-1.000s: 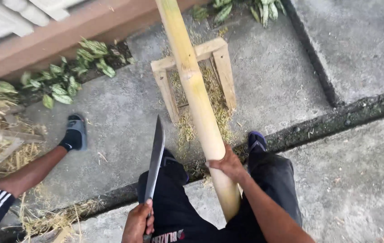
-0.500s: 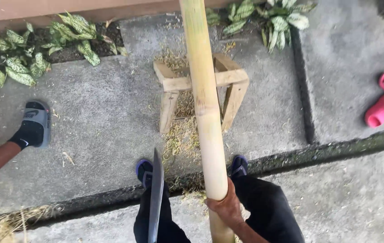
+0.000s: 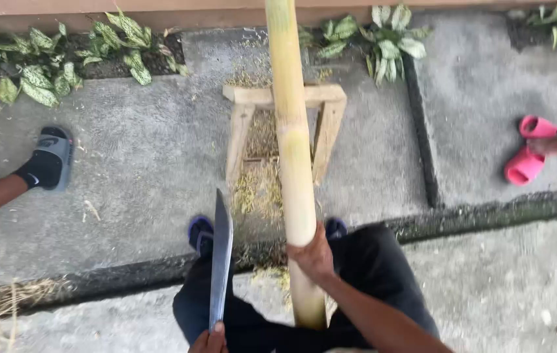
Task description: Scraping the outer green layer from a bamboo pole using a machete.
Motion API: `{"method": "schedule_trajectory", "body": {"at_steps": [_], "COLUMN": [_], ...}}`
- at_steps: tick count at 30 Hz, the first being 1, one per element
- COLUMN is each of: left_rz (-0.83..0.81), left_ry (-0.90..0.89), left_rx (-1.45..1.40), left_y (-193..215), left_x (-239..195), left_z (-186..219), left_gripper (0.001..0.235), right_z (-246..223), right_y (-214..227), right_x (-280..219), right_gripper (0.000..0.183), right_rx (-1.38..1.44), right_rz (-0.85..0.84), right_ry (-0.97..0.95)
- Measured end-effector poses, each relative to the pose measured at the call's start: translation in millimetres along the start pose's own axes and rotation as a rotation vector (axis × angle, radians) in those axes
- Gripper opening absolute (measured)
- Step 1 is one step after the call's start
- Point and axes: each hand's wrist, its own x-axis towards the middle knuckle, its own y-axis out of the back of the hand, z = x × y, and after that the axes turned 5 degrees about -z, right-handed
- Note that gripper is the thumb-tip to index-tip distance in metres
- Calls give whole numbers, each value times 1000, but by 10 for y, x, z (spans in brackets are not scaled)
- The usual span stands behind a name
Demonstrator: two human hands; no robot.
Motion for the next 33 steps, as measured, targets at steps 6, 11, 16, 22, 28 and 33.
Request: {"method": "schedule_trajectory", "body": {"at_steps": [6, 11, 16, 22, 28, 33], "left_rz": [-162, -126, -76, -38, -92, -149], "left_ry": [532, 417, 353, 315, 223, 272], "left_rx": [-286, -370, -318, -315, -369, -189], "left_y": [604, 561, 554, 503, 278, 313], "left_x": [-1028, -1260, -1429, -1473, -1015, -1071], "left_z": [2693, 2711, 2848, 2745, 2432, 2683], "left_gripper": [42, 41, 42, 42, 42, 42], "right_z": [598, 924, 970, 991, 1010, 951], "right_y": [72, 241, 219, 190, 128, 137], "right_x": [-361, -715, -686, -602, -446, -533], "right_gripper": [98, 102, 100, 91, 93, 91], "right_rx": [204, 34, -63, -167, -96, -207], "right_rz": [-319, -483, -445, -420, -381, -403], "right_ry": [74, 56, 66, -6, 47, -40]}}
